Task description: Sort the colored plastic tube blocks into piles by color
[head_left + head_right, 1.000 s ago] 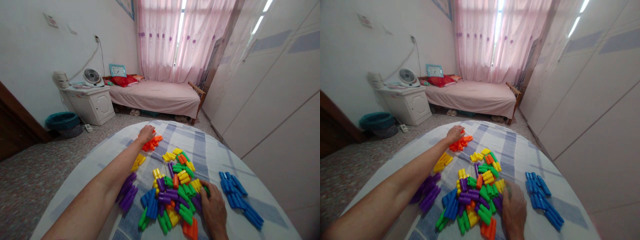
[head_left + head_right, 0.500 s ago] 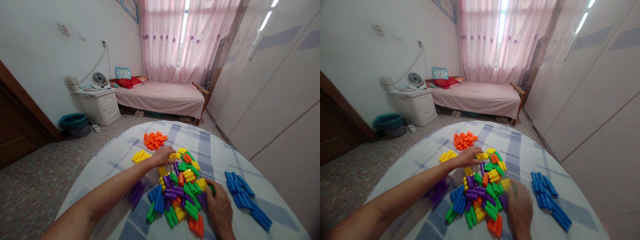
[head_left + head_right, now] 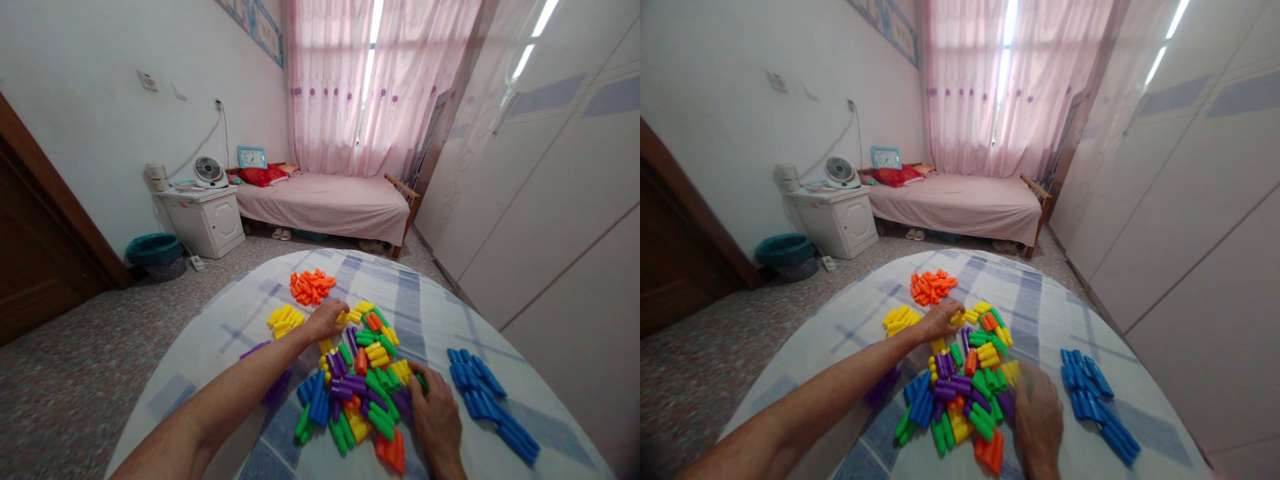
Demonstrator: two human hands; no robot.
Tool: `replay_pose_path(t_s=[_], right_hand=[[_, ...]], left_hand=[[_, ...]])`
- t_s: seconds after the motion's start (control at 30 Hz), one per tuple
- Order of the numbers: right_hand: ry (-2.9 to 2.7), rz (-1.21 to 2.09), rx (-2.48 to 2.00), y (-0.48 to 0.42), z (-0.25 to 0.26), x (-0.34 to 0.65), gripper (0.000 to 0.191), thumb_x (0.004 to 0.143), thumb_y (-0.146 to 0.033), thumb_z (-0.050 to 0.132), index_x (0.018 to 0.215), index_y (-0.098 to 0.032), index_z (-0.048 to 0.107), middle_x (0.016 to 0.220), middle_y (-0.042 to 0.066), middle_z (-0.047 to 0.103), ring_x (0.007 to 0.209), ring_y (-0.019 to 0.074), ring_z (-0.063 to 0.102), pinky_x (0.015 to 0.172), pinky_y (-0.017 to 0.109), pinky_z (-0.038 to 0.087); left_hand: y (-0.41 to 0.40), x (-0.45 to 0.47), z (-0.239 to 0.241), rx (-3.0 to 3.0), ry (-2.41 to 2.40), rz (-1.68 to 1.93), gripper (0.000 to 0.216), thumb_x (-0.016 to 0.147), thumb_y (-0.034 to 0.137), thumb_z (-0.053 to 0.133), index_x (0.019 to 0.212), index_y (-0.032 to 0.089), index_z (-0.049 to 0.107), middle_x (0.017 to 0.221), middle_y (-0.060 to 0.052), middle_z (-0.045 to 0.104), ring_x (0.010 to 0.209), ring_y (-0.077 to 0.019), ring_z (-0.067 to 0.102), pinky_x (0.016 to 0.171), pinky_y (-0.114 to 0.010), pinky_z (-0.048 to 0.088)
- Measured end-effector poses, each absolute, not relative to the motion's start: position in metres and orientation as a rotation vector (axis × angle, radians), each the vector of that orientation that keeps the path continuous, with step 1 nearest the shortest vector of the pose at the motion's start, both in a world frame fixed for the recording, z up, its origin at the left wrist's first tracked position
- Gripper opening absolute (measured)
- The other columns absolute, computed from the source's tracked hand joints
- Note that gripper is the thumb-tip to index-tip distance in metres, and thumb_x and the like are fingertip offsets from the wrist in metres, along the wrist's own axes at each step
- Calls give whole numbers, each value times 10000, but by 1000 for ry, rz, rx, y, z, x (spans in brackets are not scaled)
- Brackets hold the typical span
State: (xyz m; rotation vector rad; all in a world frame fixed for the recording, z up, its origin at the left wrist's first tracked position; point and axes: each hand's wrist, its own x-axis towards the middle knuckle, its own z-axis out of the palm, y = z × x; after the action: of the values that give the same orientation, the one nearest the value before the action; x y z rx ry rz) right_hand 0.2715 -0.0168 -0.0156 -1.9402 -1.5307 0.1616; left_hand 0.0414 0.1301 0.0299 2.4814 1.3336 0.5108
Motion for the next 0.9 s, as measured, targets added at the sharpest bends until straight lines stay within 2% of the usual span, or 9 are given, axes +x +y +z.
replay_pose_path(t_s=[0.23, 0.4, 0.53, 0.6, 0.67, 0.77, 0.9], right_hand=[[-1523, 136, -1953, -15, -17, 271, 360, 830, -379, 354, 1016, -216, 616, 1029, 69, 637, 953, 242, 544, 815, 361, 389], [-1477, 156, -1984, -14, -17, 271, 377, 830, -406, 352, 1025, -217, 614, 1051, 68, 628, 957, 246, 544, 826, 372, 377], [-1481, 171, -1976, -15, -13, 269, 383, 830, -403, 344, 1014, -207, 618, 1042, 76, 628, 955, 243, 542, 827, 366, 372], [-1491, 167, -1968, -15, -11, 268, 380, 830, -396, 343, 1005, -203, 620, 1036, 78, 630, 953, 239, 542, 827, 360, 373], [-1490, 153, -1972, -15, -10, 267, 375, 829, -386, 342, 1006, -203, 618, 1037, 75, 631, 956, 238, 542, 823, 358, 374], [-1474, 156, -1985, -15, -10, 266, 365, 827, -369, 344, 1014, -206, 613, 1037, 69, 632, 967, 238, 539, 827, 358, 375], [-1454, 189, -2006, -14, -9, 266, 359, 826, -339, 335, 1002, -204, 617, 1034, 67, 633, 979, 239, 533, 854, 365, 367]], left_hand=[[127, -21, 59, 2414, 1409, 948, 337, 746, 170, 554, 1079, 217, 572, 1127, -53, 580, 1069, -177, 543, 947, -322, 430], [137, -89, 52, 2160, 1915, 696, 315, 766, 250, 546, 1062, 171, 622, 1052, -74, 638, 944, -188, 611, 869, -306, 468], [138, -102, 40, 2103, 1944, 588, 257, 804, 305, 512, 940, 157, 672, 881, -59, 696, 795, -192, 645, 728, -284, 501], [134, -97, 40, 2113, 1945, 590, 279, 821, 315, 496, 959, 147, 669, 930, -77, 697, 862, -212, 642, 777, -307, 495], [127, -86, 45, 2140, 1969, 640, 318, 830, 291, 487, 1065, 135, 633, 1098, -110, 652, 1030, -236, 590, 912, -350, 442], [110, -64, 54, 2335, 1766, 666, 351, 815, 230, 502, 1151, 169, 587, 1226, -94, 582, 1154, -212, 508, 1016, -347, 362], [89, -29, 55, 2711, 1033, 410, 400, 740, 132, 564, 1125, 228, 605, 1237, -63, 571, 1148, -198, 509, 996, -321, 385]])
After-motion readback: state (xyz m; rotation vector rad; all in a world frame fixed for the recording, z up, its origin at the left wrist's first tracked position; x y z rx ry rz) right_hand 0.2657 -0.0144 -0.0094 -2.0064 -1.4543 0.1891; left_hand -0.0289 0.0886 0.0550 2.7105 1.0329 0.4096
